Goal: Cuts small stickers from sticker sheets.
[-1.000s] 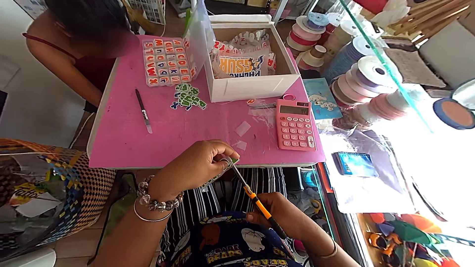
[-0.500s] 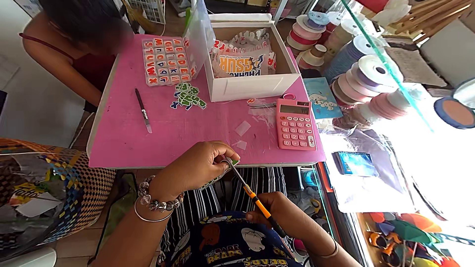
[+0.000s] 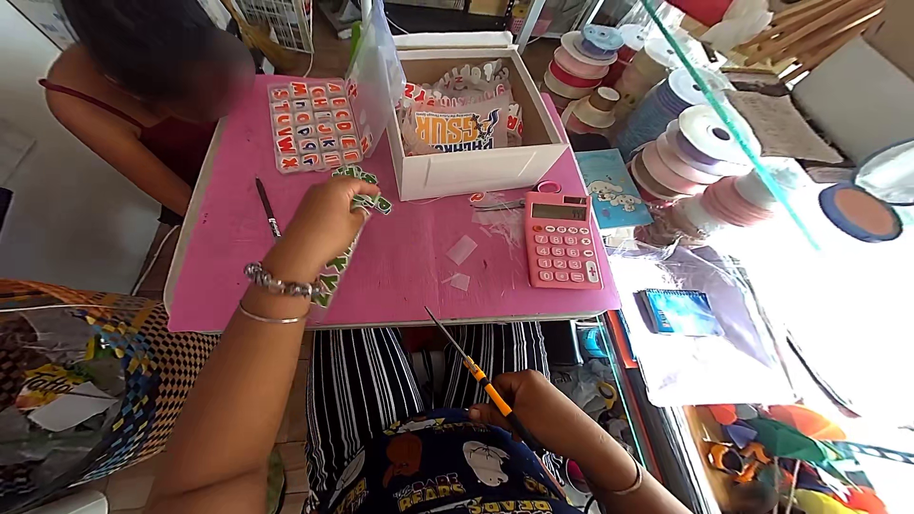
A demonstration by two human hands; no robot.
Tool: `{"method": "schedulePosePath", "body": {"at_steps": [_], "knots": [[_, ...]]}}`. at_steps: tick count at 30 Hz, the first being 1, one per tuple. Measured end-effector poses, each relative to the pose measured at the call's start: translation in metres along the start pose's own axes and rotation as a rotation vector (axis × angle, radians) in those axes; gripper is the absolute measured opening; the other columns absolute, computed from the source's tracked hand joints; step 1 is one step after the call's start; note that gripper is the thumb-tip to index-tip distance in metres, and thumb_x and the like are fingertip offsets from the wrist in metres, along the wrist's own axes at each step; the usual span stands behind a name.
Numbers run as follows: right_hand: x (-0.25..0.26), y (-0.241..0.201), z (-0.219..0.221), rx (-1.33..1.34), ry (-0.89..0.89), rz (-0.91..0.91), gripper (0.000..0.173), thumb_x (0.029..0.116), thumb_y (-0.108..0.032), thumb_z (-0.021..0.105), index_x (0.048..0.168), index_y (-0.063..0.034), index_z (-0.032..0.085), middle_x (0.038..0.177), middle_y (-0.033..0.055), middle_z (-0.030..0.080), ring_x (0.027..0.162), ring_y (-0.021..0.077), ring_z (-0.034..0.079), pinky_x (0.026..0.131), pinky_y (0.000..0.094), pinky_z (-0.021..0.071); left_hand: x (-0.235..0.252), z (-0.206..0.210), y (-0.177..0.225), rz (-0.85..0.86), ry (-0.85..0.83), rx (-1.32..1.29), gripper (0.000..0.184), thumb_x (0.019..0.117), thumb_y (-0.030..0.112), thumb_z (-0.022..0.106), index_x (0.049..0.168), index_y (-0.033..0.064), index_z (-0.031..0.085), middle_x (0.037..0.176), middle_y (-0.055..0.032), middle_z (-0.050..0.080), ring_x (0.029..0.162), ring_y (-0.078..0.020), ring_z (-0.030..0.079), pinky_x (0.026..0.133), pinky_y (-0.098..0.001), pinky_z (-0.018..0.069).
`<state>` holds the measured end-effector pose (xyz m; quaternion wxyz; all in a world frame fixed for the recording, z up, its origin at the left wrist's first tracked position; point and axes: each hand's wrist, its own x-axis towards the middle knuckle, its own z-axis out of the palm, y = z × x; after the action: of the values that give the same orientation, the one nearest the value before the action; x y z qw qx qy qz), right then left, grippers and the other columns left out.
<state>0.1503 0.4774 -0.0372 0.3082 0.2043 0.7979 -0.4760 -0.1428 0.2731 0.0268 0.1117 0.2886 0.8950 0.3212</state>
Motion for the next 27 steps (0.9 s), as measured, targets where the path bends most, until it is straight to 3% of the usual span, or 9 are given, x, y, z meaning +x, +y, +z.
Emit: {"method": "schedulePosePath", "body": {"at_steps": [4, 8, 11, 13, 15, 17, 19, 23, 27], "knots": [[-0.003, -0.003, -0.001, -0.008, -0.008, 0.004, 0.048, 0.0862, -0.057, 0.077, 0.077, -0.0119, 0.063, 0.059, -0.0044, 0.056, 0.051, 0.0055, 0.053, 0.051, 0.0256, 0.0458, 0.022, -0.003, -0.011, -0.033, 0.019, 0.122, 0.036, 0.0979, -0.006, 0.056, 0.132, 0.0024, 0.065, 0.126, -0.0223, 0.065, 0.106, -0.0385, 0.065, 0.095, -0.0584, 0.0486], [-0.005, -0.002, -0.002, 0.016, 0.007, 0.0, 0.048, 0.0849, -0.057, 0.077, 0.077, -0.0124, 0.063, 0.06, -0.0044, 0.057, 0.052, 0.0054, 0.055, 0.052, 0.0253, 0.0476, 0.019, -0.006, -0.014, -0.063, 0.046, 0.099, 0.048, 0.0956, -0.008, 0.059, 0.142, 0.0028, 0.056, 0.14, -0.024, 0.056, 0.115, -0.0408, 0.063, 0.097, -0.0586, 0.0494], [-0.003, -0.002, 0.001, 0.107, 0.077, -0.085, 0.046, 0.0839, -0.055, 0.079, 0.077, -0.0135, 0.061, 0.059, -0.0057, 0.055, 0.05, 0.0037, 0.053, 0.05, 0.023, 0.0447, -0.008, -0.007, -0.002, -0.08, 0.111, -0.072, 0.042, 0.0971, -0.003, 0.062, 0.138, 0.0076, 0.057, 0.14, -0.0164, 0.056, 0.1, -0.029, 0.068, 0.087, -0.0486, 0.0573], [-0.001, -0.007, 0.005, 0.182, 0.134, -0.202, 0.042, 0.0849, -0.053, 0.078, 0.084, -0.0147, 0.062, 0.062, -0.0081, 0.053, 0.052, 0.0008, 0.05, 0.05, 0.0192, 0.0414, -0.04, 0.0, 0.013, -0.007, 0.14, -0.299, 0.035, 0.0958, 0.0, 0.066, 0.128, 0.011, 0.058, 0.126, -0.011, 0.064, 0.079, -0.0192, 0.07, 0.069, -0.0369, 0.0598], [0.004, -0.015, 0.012, 0.284, 0.203, -0.374, 0.039, 0.0856, -0.046, 0.08, 0.099, -0.0118, 0.065, 0.074, -0.0097, 0.06, 0.059, -0.0028, 0.053, 0.053, 0.0148, 0.044, -0.063, 0.013, 0.027, 0.08, 0.088, -0.548, 0.034, 0.093, 0.0, 0.068, 0.124, 0.0127, 0.061, 0.119, -0.0046, 0.068, 0.075, -0.0121, 0.07, 0.065, -0.0282, 0.0605], [0.012, -0.026, 0.02, 0.414, 0.235, -0.598, 0.048, 0.0877, -0.035, 0.08, 0.119, -0.0033, 0.063, 0.106, -0.0041, 0.071, 0.077, -0.0034, 0.061, 0.067, 0.0144, 0.052, -0.076, 0.029, 0.041, 0.09, 0.008, -0.729, 0.035, 0.09, 0.0, 0.07, 0.122, 0.0116, 0.063, 0.116, -0.0027, 0.071, 0.076, -0.0107, 0.071, 0.067, -0.0269, 0.0615], [0.023, -0.039, 0.029, 0.538, 0.288, -0.808, 0.043, 0.0899, -0.024, 0.079, 0.119, -0.0006, 0.058, 0.12, 0.002, 0.071, 0.091, -0.0002, 0.065, 0.078, 0.0172, 0.0547, -0.086, 0.046, 0.05, 0.07, -0.065, -0.819, 0.033, 0.0895, 0.003, 0.073, 0.121, 0.0111, 0.064, 0.1, -0.0025, 0.074, 0.072, -0.0093, 0.071, 0.066, -0.0251, 0.0612], [0.032, -0.064, 0.038, 0.689, 0.49, -0.903, 0.021, 0.0847, 0.0, 0.075, 0.1, -0.0062, 0.063, 0.087, -0.0049, 0.07, 0.077, 0.0017, 0.067, 0.072, 0.0199, 0.0583, -0.103, 0.066, 0.064, 0.038, -0.11, -0.912, 0.03, 0.0946, 0.007, 0.07, 0.123, 0.0099, 0.063, 0.095, -0.0021, 0.076, 0.074, -0.0077, 0.072, 0.068, -0.0211, 0.0597], [0.033, -0.067, 0.036, 0.717, 0.515, -0.874, 0.022, 0.0841, 0.003, 0.074, 0.103, -0.0034, 0.065, 0.089, -0.0036, 0.071, 0.079, 0.0021, 0.067, 0.073, 0.0199, 0.0582, -0.117, 0.077, 0.059, 0.194, -0.014, -0.987, 0.031, 0.0966, 0.003, 0.066, 0.126, 0.0044, 0.055, 0.121, -0.0053, 0.067, 0.088, -0.0087, 0.071, 0.078, -0.0232, 0.0611]]}}
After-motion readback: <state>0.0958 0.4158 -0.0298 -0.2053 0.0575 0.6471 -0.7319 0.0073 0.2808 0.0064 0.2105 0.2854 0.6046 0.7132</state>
